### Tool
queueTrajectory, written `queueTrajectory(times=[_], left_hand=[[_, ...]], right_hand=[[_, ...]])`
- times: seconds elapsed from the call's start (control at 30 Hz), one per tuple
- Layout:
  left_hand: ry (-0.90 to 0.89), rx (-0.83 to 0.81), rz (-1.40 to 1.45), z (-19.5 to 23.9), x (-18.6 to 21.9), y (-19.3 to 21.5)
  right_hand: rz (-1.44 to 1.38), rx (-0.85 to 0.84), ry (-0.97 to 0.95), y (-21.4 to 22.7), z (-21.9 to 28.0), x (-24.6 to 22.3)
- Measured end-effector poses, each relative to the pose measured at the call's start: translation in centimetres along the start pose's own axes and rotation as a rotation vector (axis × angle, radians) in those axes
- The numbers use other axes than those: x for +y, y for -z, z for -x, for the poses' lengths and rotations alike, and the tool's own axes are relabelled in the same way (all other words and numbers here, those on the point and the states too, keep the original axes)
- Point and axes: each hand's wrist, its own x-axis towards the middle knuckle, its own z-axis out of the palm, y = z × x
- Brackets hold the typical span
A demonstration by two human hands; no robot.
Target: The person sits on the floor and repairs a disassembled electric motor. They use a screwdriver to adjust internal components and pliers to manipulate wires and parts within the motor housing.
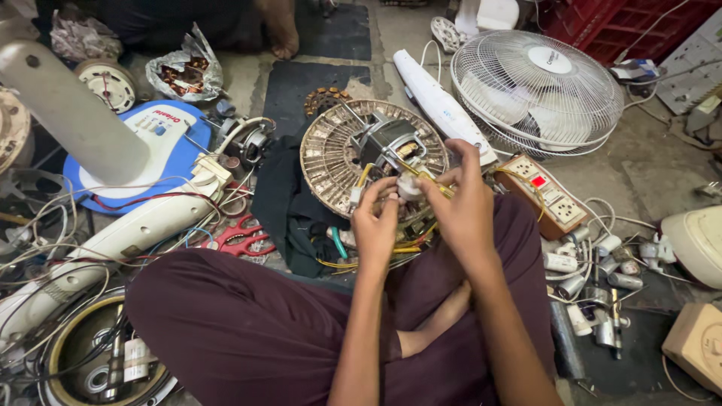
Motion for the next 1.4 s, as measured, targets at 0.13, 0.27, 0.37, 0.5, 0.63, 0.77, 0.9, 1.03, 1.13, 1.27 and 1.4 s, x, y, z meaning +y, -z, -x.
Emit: queueTrajectory(times=[0.13,0.27,0.37,0.5,0.63,0.77,0.9,1.03,1.13,1.27,1.4], left_hand=[[-0.019,0.017,-0.005,-0.3,0.1,0.0],[0.007,0.074,0.057,-0.1,-0.1,-0.3],[0.028,0.127,0.130,0.3,-0.1,-0.9],[0.056,0.166,0.128,0.8,0.5,-1.3],[0.064,0.162,0.182,0.9,0.9,-1.3],[0.023,0.175,0.171,0.6,0.5,-1.0],[-0.014,0.176,0.087,0.6,0.3,-0.9],[-0.076,0.166,0.003,0.4,0.2,-0.9],[-0.058,0.169,0.031,-0.1,-0.1,-1.2],[-0.119,0.153,-0.130,0.9,1.7,-0.2],[-0.048,0.242,-0.264,-2.7,5.9,3.3]], right_hand=[[-0.084,-0.150,-0.213,-0.4,-0.7,-0.6],[-0.068,-0.108,-0.156,-0.7,0.5,-1.0],[-0.174,-0.089,-0.150,-1.1,0.5,-0.6],[-0.296,0.029,-0.119,-1.6,-0.4,0.6],[-0.017,-0.250,-0.459,-1.6,-0.6,0.8],[0.093,-0.100,-0.105,-1.8,0.2,-0.1],[0.224,-0.004,-0.001,-2.1,0.8,-1.1],[0.149,0.057,0.026,-2.4,0.6,-1.3],[0.138,-0.052,-0.187,-2.3,0.1,-0.9],[0.173,-0.061,-0.095,-2.3,0.2,-1.0],[0.079,-0.035,-0.013,-2.0,-0.3,-1.8]])
